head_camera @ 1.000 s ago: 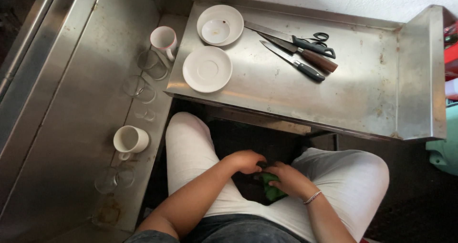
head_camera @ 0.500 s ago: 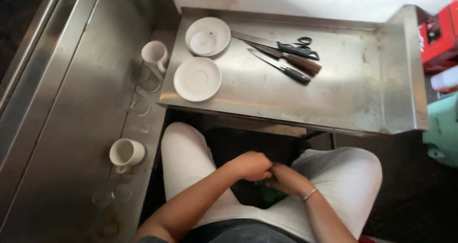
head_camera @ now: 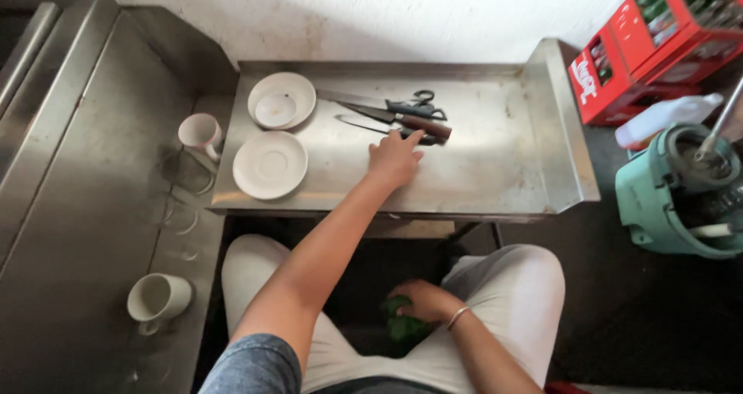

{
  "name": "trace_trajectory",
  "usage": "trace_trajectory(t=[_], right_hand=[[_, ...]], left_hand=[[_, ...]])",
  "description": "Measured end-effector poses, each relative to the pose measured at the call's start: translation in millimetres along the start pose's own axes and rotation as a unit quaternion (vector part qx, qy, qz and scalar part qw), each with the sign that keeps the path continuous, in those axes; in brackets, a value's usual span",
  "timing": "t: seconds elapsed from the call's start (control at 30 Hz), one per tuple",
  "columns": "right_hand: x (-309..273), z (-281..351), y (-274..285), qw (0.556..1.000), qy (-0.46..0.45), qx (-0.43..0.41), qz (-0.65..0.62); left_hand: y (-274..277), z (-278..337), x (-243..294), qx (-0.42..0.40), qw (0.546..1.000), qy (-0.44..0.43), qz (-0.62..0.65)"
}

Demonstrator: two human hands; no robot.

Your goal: Cleaning and wiping small plates and knives with a cloth at a service counter

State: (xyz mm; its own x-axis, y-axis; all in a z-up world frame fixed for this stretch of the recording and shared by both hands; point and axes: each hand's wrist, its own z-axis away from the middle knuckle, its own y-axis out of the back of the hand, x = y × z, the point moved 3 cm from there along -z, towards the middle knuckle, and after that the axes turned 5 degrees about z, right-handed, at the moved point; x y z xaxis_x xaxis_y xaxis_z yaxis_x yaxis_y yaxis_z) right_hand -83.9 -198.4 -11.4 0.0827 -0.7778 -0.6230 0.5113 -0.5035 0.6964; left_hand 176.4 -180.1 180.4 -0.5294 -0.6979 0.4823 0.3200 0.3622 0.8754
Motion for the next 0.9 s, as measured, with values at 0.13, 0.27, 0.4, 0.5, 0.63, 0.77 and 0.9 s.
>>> trace_trajectory(t=[0.13,0.27,0.4,0.5,0.63,0.77,0.9], right_hand=[[-0.4,0.0,2.0,1.000,-0.016,-0.012,0.003],[-15.8,-2.3,9.2,1.000,0.016,-0.006,-0.008],[-30.0,0.0,19.3,0.999,-0.007,-0.034,-0.009],[-30.5,1.2,20.2,1.000,-0.011,-0.027,-0.005],[-22.0,4.0,15.4,0.999,-0.032,-0.027,0.012],[-37.9,16.7,28.4,0.998,-0.044,-0.034,-0.013],[-38.8,22.2,8.2,0.993,-0.040,-0.111,0.025]], left_hand=[[15.7,13.3,-0.1,0.001,0.998,0.055,0.006],[21.2,25.6,-15.2,0.002,0.992,0.120,-0.033],[27.2,26.0,-39.9,0.021,0.983,0.184,0.010],[46.4,41.1,-50.4,-0.001,0.958,0.243,0.154],[58.0,84.6,-58.3,0.012,0.945,0.214,0.246],[59.2,146.2,-48.9,0.008,0.795,0.186,0.578],[27.9,191.3,-58.7,-0.062,0.641,-0.005,0.765]])
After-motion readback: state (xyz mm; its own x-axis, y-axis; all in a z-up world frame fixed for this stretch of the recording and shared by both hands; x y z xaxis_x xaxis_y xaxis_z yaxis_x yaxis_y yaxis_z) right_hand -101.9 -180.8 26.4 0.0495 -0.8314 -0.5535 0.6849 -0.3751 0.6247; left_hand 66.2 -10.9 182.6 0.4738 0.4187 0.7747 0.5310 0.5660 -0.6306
